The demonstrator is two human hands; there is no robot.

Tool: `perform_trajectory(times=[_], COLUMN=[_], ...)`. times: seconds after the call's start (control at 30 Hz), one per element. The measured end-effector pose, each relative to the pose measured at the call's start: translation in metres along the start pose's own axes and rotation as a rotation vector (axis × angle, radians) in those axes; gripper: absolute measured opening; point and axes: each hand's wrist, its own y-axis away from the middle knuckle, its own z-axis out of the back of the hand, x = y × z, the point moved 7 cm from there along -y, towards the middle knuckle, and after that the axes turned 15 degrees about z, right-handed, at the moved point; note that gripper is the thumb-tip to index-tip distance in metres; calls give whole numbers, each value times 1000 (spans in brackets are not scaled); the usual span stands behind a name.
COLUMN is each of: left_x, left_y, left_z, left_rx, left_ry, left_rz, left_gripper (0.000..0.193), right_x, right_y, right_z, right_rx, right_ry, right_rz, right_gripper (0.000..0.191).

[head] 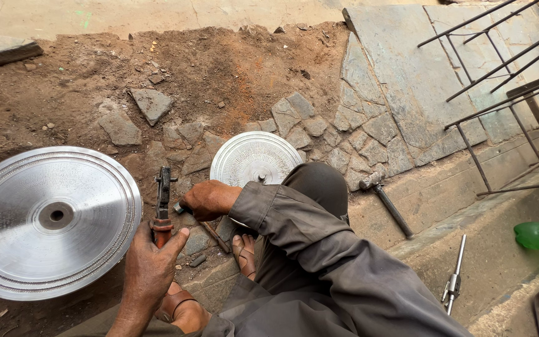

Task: The person sits on the ground and uses a hammer and pliers to shape the edge of a large circular metal object. They repeatedly strike the metal rim, rotating the object to work around its circumference.

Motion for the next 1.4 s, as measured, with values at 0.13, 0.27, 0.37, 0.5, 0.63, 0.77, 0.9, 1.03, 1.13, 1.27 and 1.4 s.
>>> perform_trajectory(times=[0.13, 0.27, 0.37, 0.5, 0.63, 0.77, 0.9, 1.03, 1.13, 1.27, 1.4], left_x=[0, -2, -1, -2, -1, -3, -4, -2, -4, -6, -6], left_y=[0, 0, 0, 1, 1, 1, 0, -1, 0, 1, 0], left_z=[0, 0, 1, 1, 0, 0, 0, -1, -1, 0, 1], left_rx=[4, -1, -2, -9, -3, -16, -20, -6, -7, -13, -20], left_ry=[11, 14, 13, 23, 18, 6, -7, 0, 1, -3, -7], left_rz=[-4, -28, -13, -18, -10, -50, -57, -23, -28, -47, -45], left_gripper=[41, 41, 41, 40, 41, 42, 42, 43, 43, 43, 43], right_x=[1, 2, 0, 0, 2, 1, 0, 0, -1, -2, -3], right_y=[1, 0, 0, 0, 1, 1, 2, 2, 3, 3, 3], right_z=[2, 3, 2, 2, 5, 5, 6, 5, 6, 7, 8], right_rx=[-4, -11, 0, -10, -68, -76, -96, -87, -93, -97, -95], right_ry=[18, 18, 10, 20, 45, 32, 38, 50, 50, 24, 17], right_rz=[13, 14, -6, -2, 35, 31, 43, 57, 55, 32, 29], right_gripper=[30, 30, 30, 29, 25, 24, 22, 26, 26, 28, 27])
